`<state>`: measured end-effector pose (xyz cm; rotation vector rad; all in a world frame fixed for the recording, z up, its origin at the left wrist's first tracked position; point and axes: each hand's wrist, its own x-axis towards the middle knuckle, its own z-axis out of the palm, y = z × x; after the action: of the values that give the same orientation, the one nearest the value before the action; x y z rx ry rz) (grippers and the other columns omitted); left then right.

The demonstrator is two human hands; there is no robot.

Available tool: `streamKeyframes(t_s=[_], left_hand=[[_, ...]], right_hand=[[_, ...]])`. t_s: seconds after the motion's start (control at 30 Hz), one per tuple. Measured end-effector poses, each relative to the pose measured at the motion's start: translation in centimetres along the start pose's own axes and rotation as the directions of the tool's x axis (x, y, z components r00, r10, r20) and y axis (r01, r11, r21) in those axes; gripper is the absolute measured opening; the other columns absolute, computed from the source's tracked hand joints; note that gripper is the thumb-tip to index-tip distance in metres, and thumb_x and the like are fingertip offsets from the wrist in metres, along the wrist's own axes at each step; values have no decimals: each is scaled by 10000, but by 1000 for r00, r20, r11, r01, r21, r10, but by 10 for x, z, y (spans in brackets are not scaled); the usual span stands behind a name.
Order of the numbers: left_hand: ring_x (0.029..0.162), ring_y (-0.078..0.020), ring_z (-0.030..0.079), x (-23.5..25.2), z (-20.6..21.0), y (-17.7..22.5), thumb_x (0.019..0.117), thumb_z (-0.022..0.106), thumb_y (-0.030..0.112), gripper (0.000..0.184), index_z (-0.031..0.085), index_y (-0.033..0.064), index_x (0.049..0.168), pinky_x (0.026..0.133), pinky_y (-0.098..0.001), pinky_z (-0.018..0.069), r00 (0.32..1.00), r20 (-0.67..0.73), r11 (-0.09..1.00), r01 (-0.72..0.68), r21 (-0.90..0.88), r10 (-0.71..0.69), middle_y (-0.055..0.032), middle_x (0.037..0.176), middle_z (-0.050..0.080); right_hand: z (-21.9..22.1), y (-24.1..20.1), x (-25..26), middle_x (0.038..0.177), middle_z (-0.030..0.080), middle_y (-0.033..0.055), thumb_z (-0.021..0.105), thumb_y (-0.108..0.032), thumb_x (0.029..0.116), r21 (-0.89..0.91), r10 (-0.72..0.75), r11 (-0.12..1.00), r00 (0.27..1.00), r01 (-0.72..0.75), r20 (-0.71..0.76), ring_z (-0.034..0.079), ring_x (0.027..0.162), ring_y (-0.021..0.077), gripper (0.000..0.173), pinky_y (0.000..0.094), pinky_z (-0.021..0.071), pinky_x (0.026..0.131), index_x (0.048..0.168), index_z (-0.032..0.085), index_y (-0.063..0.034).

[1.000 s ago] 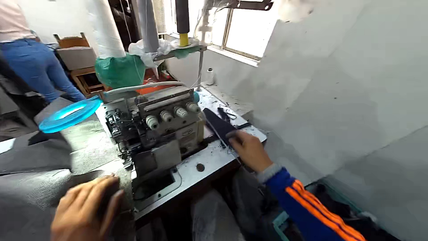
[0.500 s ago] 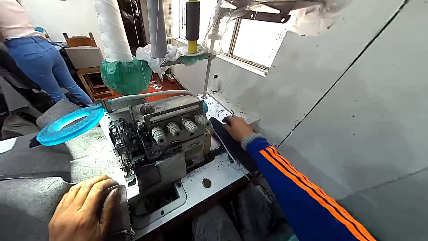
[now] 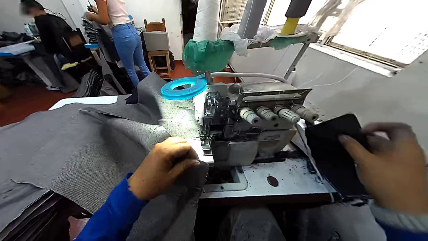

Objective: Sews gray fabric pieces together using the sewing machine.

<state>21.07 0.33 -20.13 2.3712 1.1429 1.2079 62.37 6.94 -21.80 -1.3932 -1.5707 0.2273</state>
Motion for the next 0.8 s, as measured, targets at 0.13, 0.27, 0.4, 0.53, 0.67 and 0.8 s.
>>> streamKeyframes(t_s=[0.13, 0.27, 0.4, 0.53, 0.67, 0.8], left_hand=[[770, 26, 610, 3, -5, 16, 971, 678, 273, 195, 745, 118, 874, 710, -134, 500, 996, -47, 994, -75, -79, 71, 87, 788, 672], [801, 11, 644, 1, 2, 25, 933, 738, 272, 139, 755, 142, 887, 705, -132, 551, 988, -144, 990, -74, -119, 56, 75, 887, 694], [905, -29, 704, -4, -9, 26, 920, 738, 203, 97, 701, 114, 907, 795, -185, 594, 988, -150, 995, 19, -94, -33, 36, 1025, 746], [660, 31, 630, -5, -19, 31, 894, 733, 111, 68, 668, 94, 901, 605, -122, 526, 984, -129, 990, 110, -83, -120, 67, 757, 685], [658, 26, 654, 9, -23, 37, 884, 747, 93, 133, 670, 99, 992, 609, -129, 545, 994, -48, 992, 97, -82, -101, 73, 778, 720], [742, -23, 657, 26, -3, 21, 908, 708, 157, 167, 706, 130, 1073, 718, -228, 561, 998, -22, 961, -49, 271, 57, 83, 812, 705]], right_hand=[[41, -100, -83, 1086, 725, -52, 665, -58, 928, 311, -110, 945, 994, 104, 3, 660, 940, -89, 526, 151, 568, 833, 1383, 453, 96], [128, -151, -109, 1032, 741, 136, 543, -39, 1002, 596, -148, 800, 984, 62, 96, 709, 935, 54, 279, 213, 577, 841, 1190, 622, 151], [154, -181, -117, 1044, 696, 58, 481, 50, 997, 885, -144, 456, 974, -89, 172, 651, 1000, -8, 192, 181, 540, 929, 1140, 568, 144], [155, -194, -118, 886, 674, -98, 486, 107, 942, 937, -14, 291, 979, -192, 205, 661, 839, -46, 194, 152, 570, 784, 1034, 478, -64], [152, -175, -127, 858, 677, -57, 563, -313, 1041, 846, -223, 531, 957, -42, 187, 622, 820, -80, 337, 141, 531, 735, 1003, 650, 11], [161, -162, -165, 810, 720, 125, 646, -90, 927, 650, -234, 746, 857, -145, 459, 701, 782, 105, 177, 298, 571, 736, 947, 719, 70]])
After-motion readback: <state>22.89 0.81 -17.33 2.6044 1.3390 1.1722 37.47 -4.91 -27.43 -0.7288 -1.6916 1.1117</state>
